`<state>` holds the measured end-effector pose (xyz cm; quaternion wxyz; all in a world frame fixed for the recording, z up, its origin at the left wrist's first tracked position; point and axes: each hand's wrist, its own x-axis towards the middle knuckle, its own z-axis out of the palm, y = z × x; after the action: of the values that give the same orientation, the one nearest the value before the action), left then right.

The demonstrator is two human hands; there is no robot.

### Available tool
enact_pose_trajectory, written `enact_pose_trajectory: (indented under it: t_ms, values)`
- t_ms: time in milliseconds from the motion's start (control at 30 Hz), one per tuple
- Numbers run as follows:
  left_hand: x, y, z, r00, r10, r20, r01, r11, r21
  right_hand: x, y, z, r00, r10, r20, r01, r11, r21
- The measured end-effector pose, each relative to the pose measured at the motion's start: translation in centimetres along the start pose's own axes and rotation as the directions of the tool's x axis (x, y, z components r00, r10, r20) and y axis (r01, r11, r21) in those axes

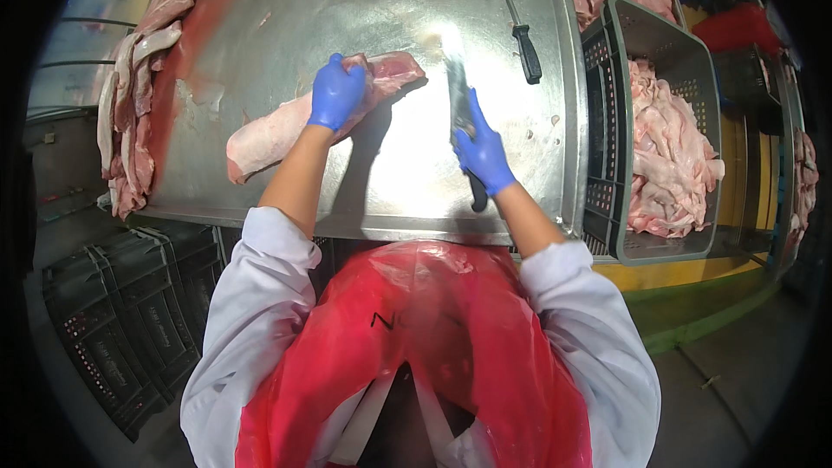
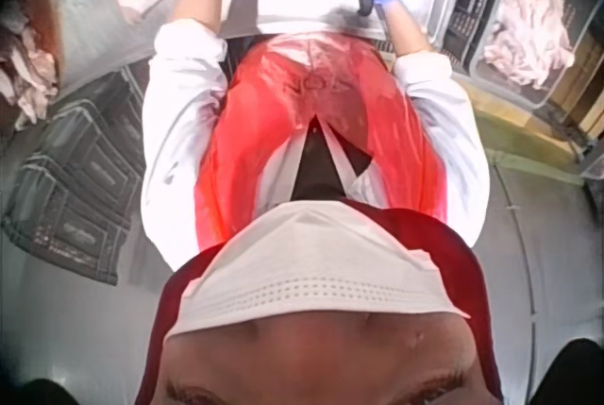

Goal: The person trims fat and connective tissue from large cuts of raw meat using a knife on a stainless steel table. They repeatedly reposition the meat, slice off fat layers, and place trimmed pieces into a nearby container.

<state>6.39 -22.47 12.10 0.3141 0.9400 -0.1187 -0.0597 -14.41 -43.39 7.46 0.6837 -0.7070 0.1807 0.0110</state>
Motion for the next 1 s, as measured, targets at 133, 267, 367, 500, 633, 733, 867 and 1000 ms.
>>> enact_pose_trajectory:
  t_ms: [133,267,367,500,633,733,867,1000]
  values:
    - [1.2,-2.1,1.2,0.996,-0.060,0.059,0.078,0.925,-0.372,8.2,-1.6,5.6,0.980,-0.172,0.101,0.177,0.983,-0.052]
    - [-0.5,1.4,0.7,0.934,-0.253,0.251,0.349,0.513,-0.785,9.3,-2.3,7.9,0.970,-0.034,0.241,0.095,0.965,-0.245]
    - [-0.2,-1.3,3.7,0.965,-0.197,-0.172,0.022,0.719,-0.695,4.0,2.3,7.7,0.927,-0.178,0.330,0.267,0.932,-0.247]
    - [-4.0,2.7,4.6,0.896,0.011,-0.443,-0.232,0.864,-0.447,7.5,0.2,10.0,0.971,0.054,0.235,0.035,0.932,-0.360]
    - [-2.9,4.6,5.3,0.856,-0.046,-0.516,-0.267,0.814,-0.515,11.3,8.7,10.6,0.978,-0.098,0.185,0.098,0.995,0.009]
    - [-4.5,4.8,3.9,0.843,0.043,-0.537,-0.283,0.884,-0.372,4.8,10.7,11.9,0.886,-0.424,0.187,0.462,0.842,-0.278]
    - [-5.0,4.5,5.5,0.890,0.051,-0.452,-0.278,0.847,-0.453,9.4,3.4,14.1,0.988,-0.035,0.151,0.054,0.991,-0.121]
    - [-4.6,5.5,3.4,0.890,-0.018,-0.455,-0.241,0.829,-0.504,4.1,4.3,15.7,0.972,-0.152,0.182,0.178,0.975,-0.135]
